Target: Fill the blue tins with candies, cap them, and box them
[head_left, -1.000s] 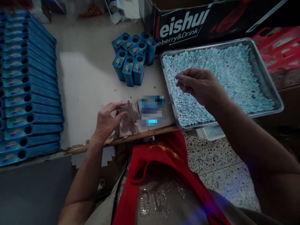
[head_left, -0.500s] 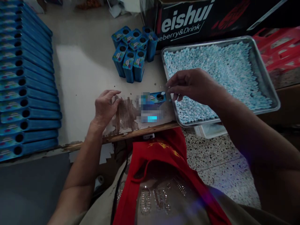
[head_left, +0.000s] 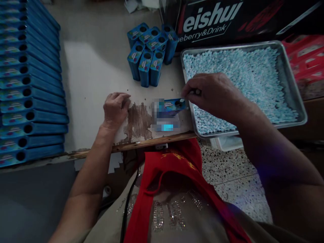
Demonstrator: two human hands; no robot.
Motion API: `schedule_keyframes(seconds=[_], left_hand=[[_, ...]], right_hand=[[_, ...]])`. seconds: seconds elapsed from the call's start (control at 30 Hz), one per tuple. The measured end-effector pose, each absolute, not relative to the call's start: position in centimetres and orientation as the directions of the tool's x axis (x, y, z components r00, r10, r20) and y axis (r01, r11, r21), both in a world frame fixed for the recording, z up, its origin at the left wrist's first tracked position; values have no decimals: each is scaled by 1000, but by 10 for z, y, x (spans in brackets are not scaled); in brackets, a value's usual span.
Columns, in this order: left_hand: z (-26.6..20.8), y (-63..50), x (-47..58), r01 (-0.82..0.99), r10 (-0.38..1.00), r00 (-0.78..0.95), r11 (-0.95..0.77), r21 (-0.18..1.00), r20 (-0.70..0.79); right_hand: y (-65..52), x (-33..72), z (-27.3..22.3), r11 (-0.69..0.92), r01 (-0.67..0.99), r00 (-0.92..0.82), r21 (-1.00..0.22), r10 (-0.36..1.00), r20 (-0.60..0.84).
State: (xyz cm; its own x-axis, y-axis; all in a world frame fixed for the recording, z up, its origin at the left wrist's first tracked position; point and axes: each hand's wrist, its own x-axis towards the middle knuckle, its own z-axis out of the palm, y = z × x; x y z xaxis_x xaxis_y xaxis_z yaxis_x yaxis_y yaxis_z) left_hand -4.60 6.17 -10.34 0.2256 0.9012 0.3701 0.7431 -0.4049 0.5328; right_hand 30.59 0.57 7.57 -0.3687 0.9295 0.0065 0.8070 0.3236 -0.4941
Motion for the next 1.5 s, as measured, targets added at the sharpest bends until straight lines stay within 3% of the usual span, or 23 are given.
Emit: schedule_keyframes(seconds=[0.17,0.37,0.5,0.9,1.03,1.2,1.37,1.5], left_hand=[[-104,62,-47,687,921,197,-375,622,337],[-104,64,-49,720,923,241,-377,582,299],[-105,64,-49,724,914,235,-391,568,330],[-102,62,-49,730,904,263,-414,544,336],[-104,63,-49,740,904,273,-416,528,330],[-104,64,-50,750,896,272,-426,506,350],[-90,56,-47,726,895,179,-400,560,408],[-64,33,-30,696,882,291,-461,550,371]], right_hand=[[1,308,76,324,816,-355,-480,934,26],[0,315,71,231,756,-302,-612,953,-13],[-1,315,66,218,741,-288,-636,958,-8],[-10,297,66,318,865,-316,-390,946,71],[-18,315,89,255,886,-212,-387,965,152],[-36,362,98,118,959,-15,-259,930,368],[-40,391,53,138,904,-24,-404,961,276],[-23,389,10,227,825,-64,-518,947,314]])
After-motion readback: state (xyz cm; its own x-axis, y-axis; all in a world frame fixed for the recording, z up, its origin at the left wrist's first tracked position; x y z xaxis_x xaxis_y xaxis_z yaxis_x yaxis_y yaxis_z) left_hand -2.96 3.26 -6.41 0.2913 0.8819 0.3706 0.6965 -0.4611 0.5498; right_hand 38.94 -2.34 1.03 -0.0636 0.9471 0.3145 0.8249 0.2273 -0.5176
